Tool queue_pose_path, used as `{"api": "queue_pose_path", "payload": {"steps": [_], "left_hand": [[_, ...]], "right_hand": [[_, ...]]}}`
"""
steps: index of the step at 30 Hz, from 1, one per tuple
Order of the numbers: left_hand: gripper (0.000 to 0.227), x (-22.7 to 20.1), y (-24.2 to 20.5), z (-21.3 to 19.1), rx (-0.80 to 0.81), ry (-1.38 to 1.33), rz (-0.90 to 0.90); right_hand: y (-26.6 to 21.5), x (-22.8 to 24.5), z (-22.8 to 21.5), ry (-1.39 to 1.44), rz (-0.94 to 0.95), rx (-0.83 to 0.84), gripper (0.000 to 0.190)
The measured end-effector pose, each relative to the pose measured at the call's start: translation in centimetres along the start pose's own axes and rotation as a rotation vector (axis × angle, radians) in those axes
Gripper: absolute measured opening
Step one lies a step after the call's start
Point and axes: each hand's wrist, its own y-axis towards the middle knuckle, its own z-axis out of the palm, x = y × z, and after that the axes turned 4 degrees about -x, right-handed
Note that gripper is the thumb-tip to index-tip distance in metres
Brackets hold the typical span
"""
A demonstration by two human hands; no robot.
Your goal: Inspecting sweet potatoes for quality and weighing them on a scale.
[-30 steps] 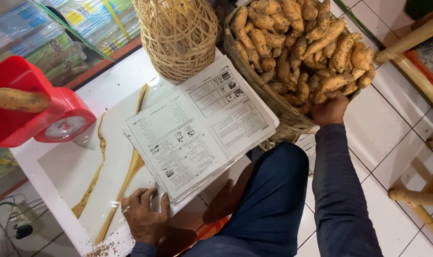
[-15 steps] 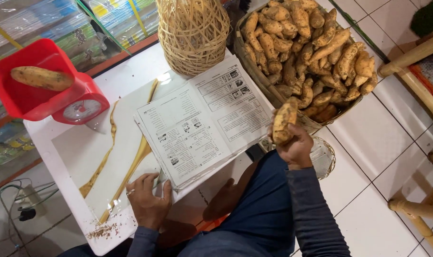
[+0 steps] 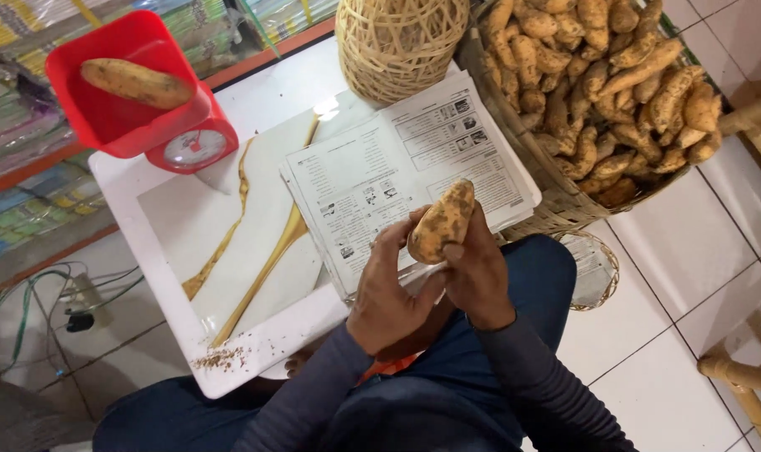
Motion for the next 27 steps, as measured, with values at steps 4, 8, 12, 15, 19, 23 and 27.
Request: {"api": "queue_pose_path", "payload": {"steps": [4,8,12,15,19,23,27], "left_hand": [[0.054,1.7,-1.5,-1.9,0.049,-0.098,-0.075],[0.054,2.8,-4.1,-3.4,0.071,-0.191,-0.198],[0.065,6.6,-6.5,-4.4,0.008,-0.126,-0.236],[0.067,6.3,-6.7,-5.1,-0.003,-0.128,-0.268],[0.058,3.2,-6.3,-4.7,-0.015,-0.164,-0.305],[0.045,1.4,-6.8,-3.5,-0.070,-0.298,-0.377],[0.041,-0.1,-6.4,-4.5,-0.060,-0.283,-0.391]], "right_hand": [[0.2,2.6,4.7,-0.201,-0.049,0.058,0.053],[0.8,2.1,4.2,-0.199,0.144,0.144,0.058],[0.9,-0.1,4.9,-0.403,0.239,0.159,0.044],[0.2,-1.5,4.9,-0.437,0.263,0.065,0.038],[0.3,0.1,5.6,-0.380,0.226,0.160,0.045],[-0.4,0.6,5.7,-0.162,0.259,0.257,0.054],[-1.4,1.6,7.0,-0.106,0.269,0.275,0.066]]}}
